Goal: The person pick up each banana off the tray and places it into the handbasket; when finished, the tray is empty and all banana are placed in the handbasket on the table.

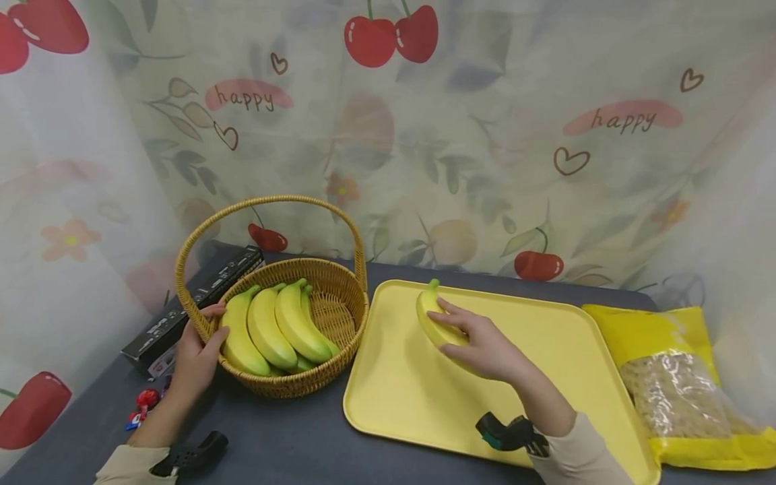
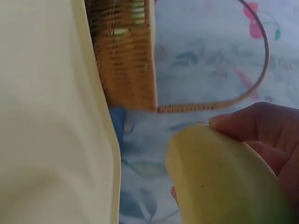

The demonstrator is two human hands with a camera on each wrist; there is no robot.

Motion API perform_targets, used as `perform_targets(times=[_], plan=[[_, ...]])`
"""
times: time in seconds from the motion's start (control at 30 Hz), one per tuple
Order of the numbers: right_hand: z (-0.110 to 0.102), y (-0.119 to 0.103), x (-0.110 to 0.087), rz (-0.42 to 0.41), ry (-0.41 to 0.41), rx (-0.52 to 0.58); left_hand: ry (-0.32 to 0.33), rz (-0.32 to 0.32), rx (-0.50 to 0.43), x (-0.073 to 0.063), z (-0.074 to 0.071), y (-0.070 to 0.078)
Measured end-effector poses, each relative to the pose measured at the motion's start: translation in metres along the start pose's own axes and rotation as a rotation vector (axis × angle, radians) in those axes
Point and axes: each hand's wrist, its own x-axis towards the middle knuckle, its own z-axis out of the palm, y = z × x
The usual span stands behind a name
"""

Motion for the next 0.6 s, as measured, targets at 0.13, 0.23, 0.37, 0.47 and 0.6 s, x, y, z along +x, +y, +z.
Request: perform_targets(times=[0.13, 0.23, 0.37, 0.47, 0.6], plan=[[0.006, -0.016, 0.010, -0.051, -0.051, 0.022, 0.001, 0.001, 0.000, 0.000, 0.001, 0.000], [0.009, -0.031, 0.018, -0.092, -0.096, 0.012, 0.007, 0.011, -0.006, 0.000, 0.001, 0.001], [0.014, -0.053, 0.031, -0.152, -0.166, -0.005, 0.025, 0.019, -0.005, 0.001, 0.001, 0.001], [0.017, -0.068, 0.044, -0.199, -0.205, -0.025, 0.025, 0.011, 0.005, 0.001, 0.001, 0.002], [0.021, -0.083, 0.067, -0.230, -0.260, -0.048, 0.014, -0.005, 0.020, 0.000, 0.000, 0.003]])
